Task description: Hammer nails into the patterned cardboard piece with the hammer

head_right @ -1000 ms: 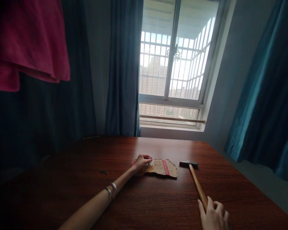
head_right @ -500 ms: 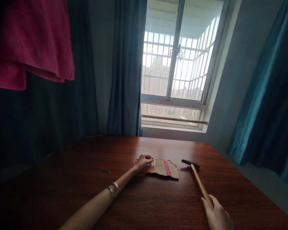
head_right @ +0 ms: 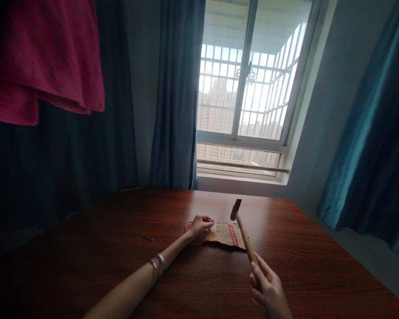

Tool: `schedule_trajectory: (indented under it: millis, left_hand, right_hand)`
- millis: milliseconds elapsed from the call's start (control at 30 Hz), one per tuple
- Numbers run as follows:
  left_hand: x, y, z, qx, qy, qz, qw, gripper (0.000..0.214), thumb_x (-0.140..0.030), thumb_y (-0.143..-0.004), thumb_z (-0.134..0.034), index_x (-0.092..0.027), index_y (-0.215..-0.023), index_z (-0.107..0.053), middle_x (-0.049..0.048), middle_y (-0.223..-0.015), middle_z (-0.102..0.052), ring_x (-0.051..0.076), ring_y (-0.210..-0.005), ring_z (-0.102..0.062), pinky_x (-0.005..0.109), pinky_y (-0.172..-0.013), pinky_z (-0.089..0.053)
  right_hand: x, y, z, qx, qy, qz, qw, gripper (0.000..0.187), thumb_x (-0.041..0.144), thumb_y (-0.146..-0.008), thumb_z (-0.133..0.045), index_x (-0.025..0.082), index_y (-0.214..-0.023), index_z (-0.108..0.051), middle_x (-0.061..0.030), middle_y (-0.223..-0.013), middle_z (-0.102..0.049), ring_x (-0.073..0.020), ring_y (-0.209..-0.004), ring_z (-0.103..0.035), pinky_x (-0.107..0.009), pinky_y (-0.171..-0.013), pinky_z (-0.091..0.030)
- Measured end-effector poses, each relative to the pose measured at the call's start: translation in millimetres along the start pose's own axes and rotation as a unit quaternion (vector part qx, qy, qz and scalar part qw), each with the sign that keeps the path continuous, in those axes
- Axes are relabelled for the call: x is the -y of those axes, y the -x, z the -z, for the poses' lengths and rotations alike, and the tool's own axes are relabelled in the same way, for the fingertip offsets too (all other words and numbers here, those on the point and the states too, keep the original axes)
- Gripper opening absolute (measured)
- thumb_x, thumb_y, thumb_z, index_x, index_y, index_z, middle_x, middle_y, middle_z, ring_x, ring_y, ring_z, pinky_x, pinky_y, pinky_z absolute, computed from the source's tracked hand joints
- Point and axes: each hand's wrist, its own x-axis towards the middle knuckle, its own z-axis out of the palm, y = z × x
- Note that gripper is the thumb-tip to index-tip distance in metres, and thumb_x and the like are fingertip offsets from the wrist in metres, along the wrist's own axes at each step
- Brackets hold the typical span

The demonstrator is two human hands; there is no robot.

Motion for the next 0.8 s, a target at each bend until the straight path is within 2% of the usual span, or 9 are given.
schedule_trajectory:
  millis: [100, 233, 367, 600, 800]
  left_hand:
    - [0, 0, -0.5, -0.004, 0.005, 0.002, 1.0, 0.024, -0.031, -0.062, -0.065, -0.012, -0.077, -0.07, 0.0079, -0.078, -0.07, 0.02, -0.075, -0.063, 0.027, -0.066, -0.047]
    - [2, -2, -1.8, -0.008, -0.004, -0.001, 1.0, 0.024, -0.03, -0.063, -0.065, -0.012, -0.078, -0.07, 0.0076, -0.078, -0.07, 0.019, -0.075, -0.063, 0.026, -0.066, -0.047]
    - [5, -3, -2.2, -0.004, -0.005, -0.006, 1.0, 0.024, -0.03, -0.063, -0.064, -0.012, -0.079, -0.07, 0.0073, -0.077, -0.07, 0.019, -0.074, -0.063, 0.026, -0.064, -0.047]
    - [7, -3, -1.6, 0.003, 0.011, -0.018, 1.0, 0.027, -0.032, -0.063, -0.064, -0.01, -0.078, -0.069, 0.0075, -0.075, -0.069, 0.019, -0.072, -0.063, 0.025, -0.061, -0.045]
    - [7, -3, -2.5, -0.002, -0.001, 0.0, 1.0, 0.027, -0.031, -0.063, -0.062, -0.01, -0.078, -0.069, 0.0066, -0.075, -0.069, 0.017, -0.071, -0.062, 0.023, -0.06, -0.044]
  right_hand:
    - [-2, 3, -15, 0.031, 0.007, -0.01, 0.999, 0.074, 0.047, -0.062, -0.071, 0.02, -0.125, -0.042, 0.0097, -0.05, -0.044, 0.0025, -0.028, -0.024, -0.01, -0.03, -0.012]
    - [-5, 7, -31, 0.02, 0.026, 0.0, 0.999, 0.075, 0.05, -0.059, -0.071, 0.021, -0.124, -0.047, 0.0093, -0.049, -0.042, 0.0012, -0.027, -0.024, -0.011, -0.028, -0.011]
    - [-5, 9, -42, 0.004, 0.036, 0.021, 0.999, 0.081, 0.053, -0.056, -0.071, 0.018, -0.125, -0.046, 0.0097, -0.046, -0.04, 0.0005, -0.028, -0.024, -0.012, -0.029, -0.012]
    - [0, 11, -49, 0.005, 0.068, 0.02, 0.997, 0.086, 0.055, -0.057, -0.07, 0.018, -0.13, -0.041, 0.0092, -0.047, -0.04, 0.0003, -0.03, -0.022, -0.012, -0.03, -0.007]
    - [-2, 11, -51, 0.027, 0.066, 0.018, 0.997, 0.087, 0.055, -0.058, -0.07, 0.013, -0.129, -0.041, 0.0096, -0.045, -0.037, 0.0006, -0.032, -0.02, -0.011, -0.031, -0.01]
